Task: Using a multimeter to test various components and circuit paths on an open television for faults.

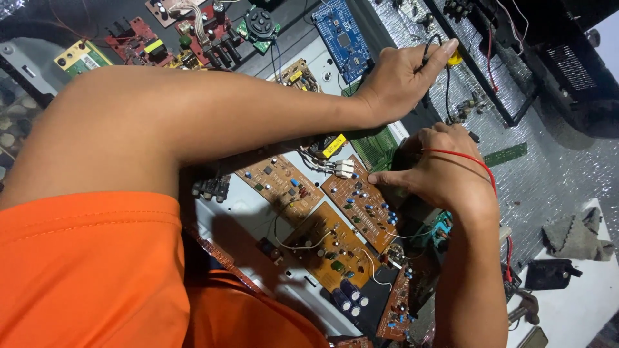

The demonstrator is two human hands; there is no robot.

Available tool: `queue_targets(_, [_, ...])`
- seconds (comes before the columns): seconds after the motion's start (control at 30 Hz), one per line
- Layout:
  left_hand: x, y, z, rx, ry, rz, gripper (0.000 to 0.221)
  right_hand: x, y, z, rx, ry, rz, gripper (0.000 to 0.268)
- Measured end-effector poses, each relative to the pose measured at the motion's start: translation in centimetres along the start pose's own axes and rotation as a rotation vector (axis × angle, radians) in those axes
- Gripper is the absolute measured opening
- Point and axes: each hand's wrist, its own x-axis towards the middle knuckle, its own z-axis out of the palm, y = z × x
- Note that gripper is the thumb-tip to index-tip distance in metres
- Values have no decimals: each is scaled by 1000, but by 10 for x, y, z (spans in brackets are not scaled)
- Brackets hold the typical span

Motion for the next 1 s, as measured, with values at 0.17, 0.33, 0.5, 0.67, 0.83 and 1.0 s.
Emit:
queue_targets(0.17, [1,-2,0,1,10,31,54,-2,-8,-7,45,-27,32,72])
queue_targets(0.33, [1,-4,1,-8,5,19,56,-7,-29,-24,120,-146,175,60])
queue_targets(0.5, [1,-5,3,-9,7,60,54,-10,-27,-21,124,-96,160,60])
queue_targets(0.67, [2,-2,1,-8,-1,43,52,-8,-19,-16,113,-64,116,59])
queue_targets(0.83, [1,-7,3,-18,-2,29,54,-6,-15,-13,104,-95,130,60])
queue_targets(1.0, [3,-15,7,83,-62,-26,55,-3,2,10,15,-6,76,84])
